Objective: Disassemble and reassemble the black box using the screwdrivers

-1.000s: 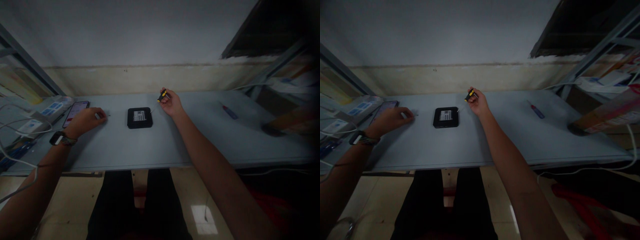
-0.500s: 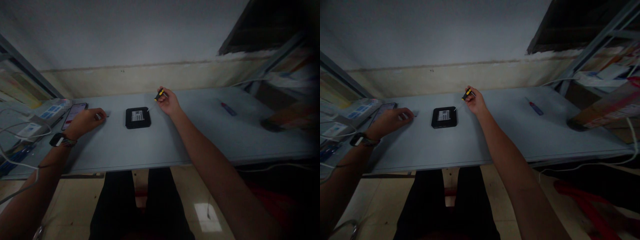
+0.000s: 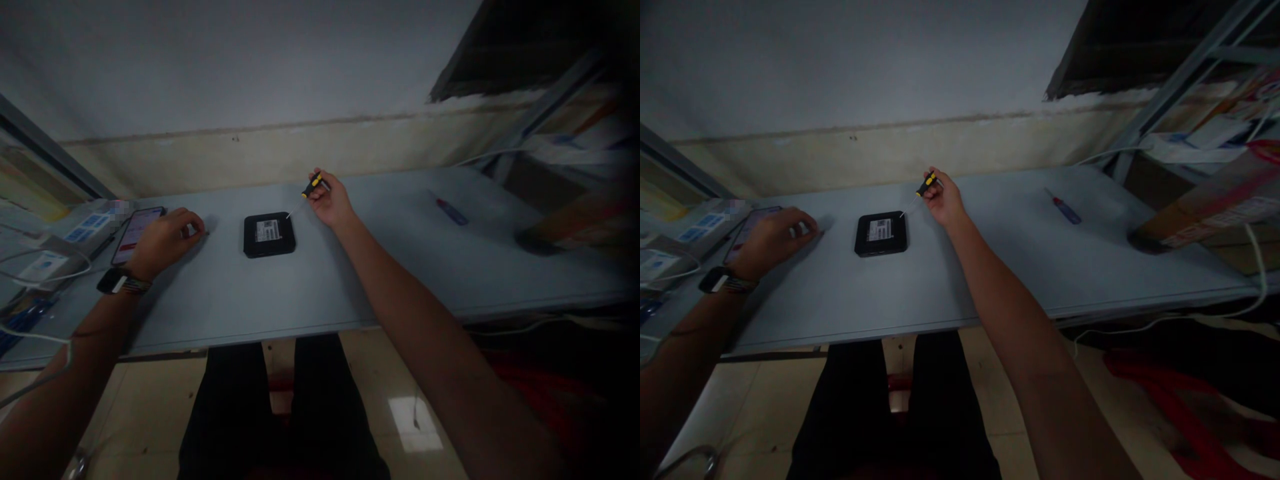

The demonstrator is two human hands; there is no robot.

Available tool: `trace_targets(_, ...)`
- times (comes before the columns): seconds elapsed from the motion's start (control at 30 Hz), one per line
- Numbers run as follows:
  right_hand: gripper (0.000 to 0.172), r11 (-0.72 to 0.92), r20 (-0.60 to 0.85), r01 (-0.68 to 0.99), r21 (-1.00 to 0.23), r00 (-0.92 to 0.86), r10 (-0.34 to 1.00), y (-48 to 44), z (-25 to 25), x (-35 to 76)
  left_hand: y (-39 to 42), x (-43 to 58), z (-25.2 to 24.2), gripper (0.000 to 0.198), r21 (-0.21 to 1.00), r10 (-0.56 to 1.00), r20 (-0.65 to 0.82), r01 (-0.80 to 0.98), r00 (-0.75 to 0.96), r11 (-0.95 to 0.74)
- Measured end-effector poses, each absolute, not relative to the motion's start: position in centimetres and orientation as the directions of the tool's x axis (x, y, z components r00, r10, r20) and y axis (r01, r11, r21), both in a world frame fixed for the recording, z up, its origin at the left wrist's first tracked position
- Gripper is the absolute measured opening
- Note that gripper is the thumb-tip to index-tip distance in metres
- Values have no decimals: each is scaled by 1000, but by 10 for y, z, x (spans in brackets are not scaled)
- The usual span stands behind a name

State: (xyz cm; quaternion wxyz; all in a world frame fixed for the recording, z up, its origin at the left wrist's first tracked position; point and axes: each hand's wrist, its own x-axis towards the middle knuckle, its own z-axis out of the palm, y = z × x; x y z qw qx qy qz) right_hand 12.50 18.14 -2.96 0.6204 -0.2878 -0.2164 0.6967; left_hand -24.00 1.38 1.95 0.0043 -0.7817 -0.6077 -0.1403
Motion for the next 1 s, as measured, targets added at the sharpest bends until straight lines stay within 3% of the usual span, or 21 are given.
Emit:
trace_targets(0.17,11,-90,-102,-711,-698,-26,994,182,-30,126,16,-245,18,25,220,948,259,944,186,-246)
trace_targets(0.4,15,-67,-104,-657,-751,17,994,174,-21,122,27,-258,2,57,240,960,197,939,200,-245)
trace_targets(0.87,23,-93,-121,-681,-726,-7,993,168,-15,122,24,-256,1,51,315,939,219,892,264,-325)
trace_targets(1.0,19,-85,-121,-648,-757,11,993,169,-16,122,25,-254,3,44,332,942,218,888,255,-317)
